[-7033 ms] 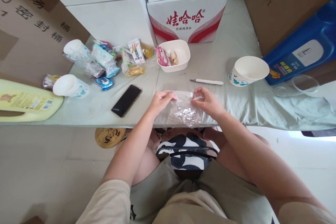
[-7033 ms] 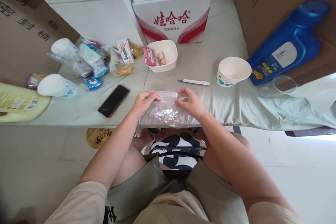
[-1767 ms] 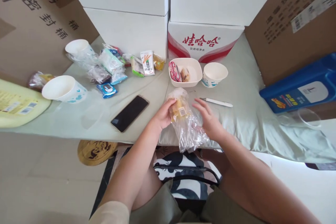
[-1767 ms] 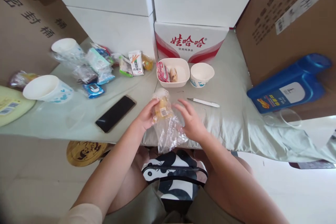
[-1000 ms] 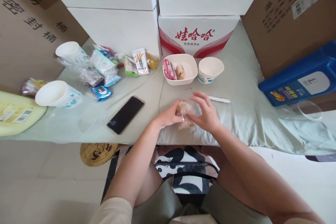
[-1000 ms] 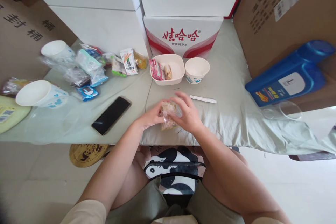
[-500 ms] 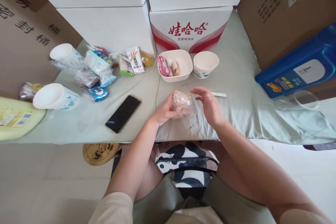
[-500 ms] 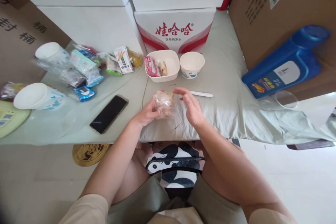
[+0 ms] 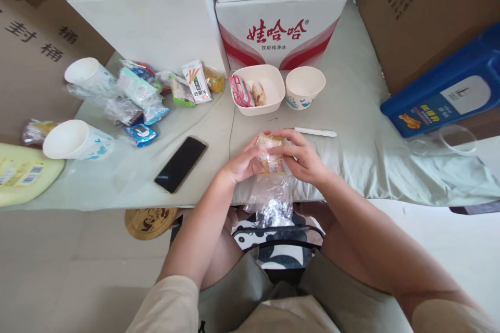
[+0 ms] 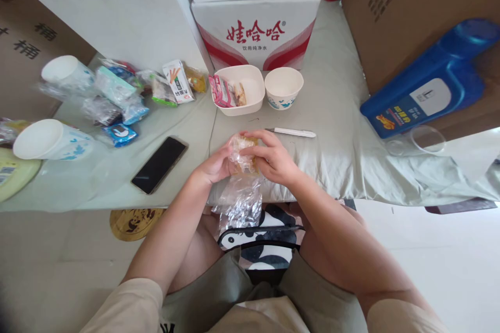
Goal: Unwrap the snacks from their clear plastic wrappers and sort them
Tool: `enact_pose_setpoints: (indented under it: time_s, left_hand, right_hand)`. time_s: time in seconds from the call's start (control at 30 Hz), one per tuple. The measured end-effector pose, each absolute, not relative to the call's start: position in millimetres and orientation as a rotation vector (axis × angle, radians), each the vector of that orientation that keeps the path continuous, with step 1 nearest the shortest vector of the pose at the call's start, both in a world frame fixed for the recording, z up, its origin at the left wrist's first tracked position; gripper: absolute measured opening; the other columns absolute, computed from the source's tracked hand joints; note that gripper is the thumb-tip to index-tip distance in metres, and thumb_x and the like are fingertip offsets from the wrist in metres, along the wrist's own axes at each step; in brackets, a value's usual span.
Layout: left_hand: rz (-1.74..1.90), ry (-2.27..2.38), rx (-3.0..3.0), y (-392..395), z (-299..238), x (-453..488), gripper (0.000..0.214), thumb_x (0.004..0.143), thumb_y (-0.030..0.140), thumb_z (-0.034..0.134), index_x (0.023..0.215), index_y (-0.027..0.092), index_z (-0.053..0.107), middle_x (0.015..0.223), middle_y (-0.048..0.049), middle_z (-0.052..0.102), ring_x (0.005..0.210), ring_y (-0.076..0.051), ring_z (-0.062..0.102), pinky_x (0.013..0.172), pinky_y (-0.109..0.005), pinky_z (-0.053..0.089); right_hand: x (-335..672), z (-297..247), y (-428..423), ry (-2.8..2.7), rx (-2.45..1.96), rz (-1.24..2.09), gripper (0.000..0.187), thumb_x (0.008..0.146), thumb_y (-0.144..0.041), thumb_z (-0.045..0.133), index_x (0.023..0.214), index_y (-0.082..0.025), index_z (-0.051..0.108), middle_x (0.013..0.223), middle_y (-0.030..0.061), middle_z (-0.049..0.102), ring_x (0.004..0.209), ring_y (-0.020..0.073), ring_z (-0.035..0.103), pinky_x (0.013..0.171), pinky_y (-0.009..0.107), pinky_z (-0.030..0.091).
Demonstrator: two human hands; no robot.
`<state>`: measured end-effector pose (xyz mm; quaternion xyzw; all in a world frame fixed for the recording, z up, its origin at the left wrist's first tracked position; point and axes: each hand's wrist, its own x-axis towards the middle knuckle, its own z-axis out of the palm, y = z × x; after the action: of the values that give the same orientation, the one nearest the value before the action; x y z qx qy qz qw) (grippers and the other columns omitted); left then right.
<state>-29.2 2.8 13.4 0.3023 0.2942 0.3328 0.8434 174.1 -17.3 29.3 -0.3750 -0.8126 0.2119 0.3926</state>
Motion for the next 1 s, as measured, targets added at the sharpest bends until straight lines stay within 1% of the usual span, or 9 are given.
enact_pose_setpoints:
  time_s: [0.17,0.27,0.37,0.5,0.63,0.73,0.83,0.93,1.0]
  left_hand:
    - [0.831,0.809,0.568,10,15,-30,0.044,0.075,0.026,0.074,0.116,0.022,0.061,0.094,-0.0009,0.072,0.078,-0.016,0.07,0.073,-0.029,0.057]
    - [0.811,0.838,0.531,13,17,-32,0.039,0.073,0.024,0.072,0.111,0.021,0.06,0.09,-0.0007,0.071,0.076,-0.015,0.069,0.07,-0.028,0.056]
    - [0.808,0.854,0.576,11,18,-30,0.054,0.07,0.022,0.076,0.119,0.026,0.056,0.099,0.0005,0.071,0.077,-0.014,0.069,0.068,-0.027,0.056]
    - [0.769,0.875,0.763,4,17,-25,0.074,0.067,0.027,0.084,0.132,0.034,0.048,0.109,0.0012,0.067,0.08,-0.013,0.067,0.068,-0.025,0.053]
    - [0.691,0.806,0.947,0,17,-25,0.068,0.069,0.036,0.085,0.129,0.029,0.054,0.114,-0.0034,0.067,0.095,-0.018,0.066,0.08,-0.029,0.052]
    - [0.659,0.783,1.019,-1,15,-29,0.066,0.068,0.032,0.084,0.129,0.027,0.058,0.115,-0.0048,0.067,0.104,-0.021,0.064,0.089,-0.032,0.05]
    - [0.576,0.784,0.975,1,11,-33,0.066,0.069,0.03,0.08,0.131,0.029,0.059,0.117,-0.0044,0.068,0.102,-0.021,0.065,0.088,-0.032,0.05]
    - [0.511,0.714,0.863,3,8,-36,0.064,0.074,0.041,0.071,0.136,0.03,0.058,0.12,-0.0053,0.068,0.099,-0.023,0.066,0.084,-0.034,0.052]
    - [0.53,0.687,0.902,4,10,-37,0.075,0.071,0.042,0.074,0.142,0.03,0.053,0.123,-0.007,0.067,0.104,-0.025,0.066,0.087,-0.035,0.052]
  right_hand:
    - [176,30,-31,-2.181,-1.081,0.421,0.063,0.075,-0.009,0.053,0.133,-0.033,0.06,0.156,0.0064,0.042,0.147,0.0342,0.035,0.116,0.064,0.032]
    - [174,28,-37,-2.281,-1.109,0.38,0.047,0.079,-0.017,0.066,0.122,-0.037,0.067,0.157,0.0029,0.043,0.15,0.0372,0.029,0.117,0.066,0.026]
    - [172,28,-37,-2.278,-1.031,0.427,0.01,0.085,-0.035,0.071,0.094,-0.034,0.074,0.141,0.0022,0.059,0.145,0.0368,0.038,0.116,0.062,0.029]
    - [171,26,-29,-2.089,-1.051,0.448,0.021,0.091,-0.043,0.063,0.081,-0.028,0.073,0.111,0.007,0.07,0.119,0.0308,0.059,0.104,0.053,0.044]
    - [168,22,-24,-1.921,-1.215,0.392,0.022,0.09,-0.044,0.065,0.077,-0.026,0.068,0.105,0.0091,0.067,0.101,0.028,0.062,0.096,0.052,0.048]
    - [165,22,-23,-1.838,-1.297,0.467,0.025,0.082,-0.048,0.072,0.09,-0.025,0.066,0.115,0.011,0.065,0.112,0.0308,0.059,0.098,0.052,0.048]
    - [166,21,-21,-1.771,-1.267,0.747,0.049,0.078,-0.05,0.074,0.117,-0.025,0.059,0.13,0.0129,0.06,0.12,0.0308,0.058,0.095,0.049,0.052]
    - [167,18,-20,-1.696,-1.204,1.084,0.063,0.081,-0.049,0.072,0.134,-0.025,0.049,0.132,0.0133,0.061,0.111,0.0267,0.064,0.091,0.044,0.055]
    - [168,16,-19,-1.63,-1.204,1.202,0.068,0.08,-0.047,0.074,0.138,-0.025,0.046,0.131,0.0133,0.063,0.107,0.0253,0.066,0.09,0.043,0.055]
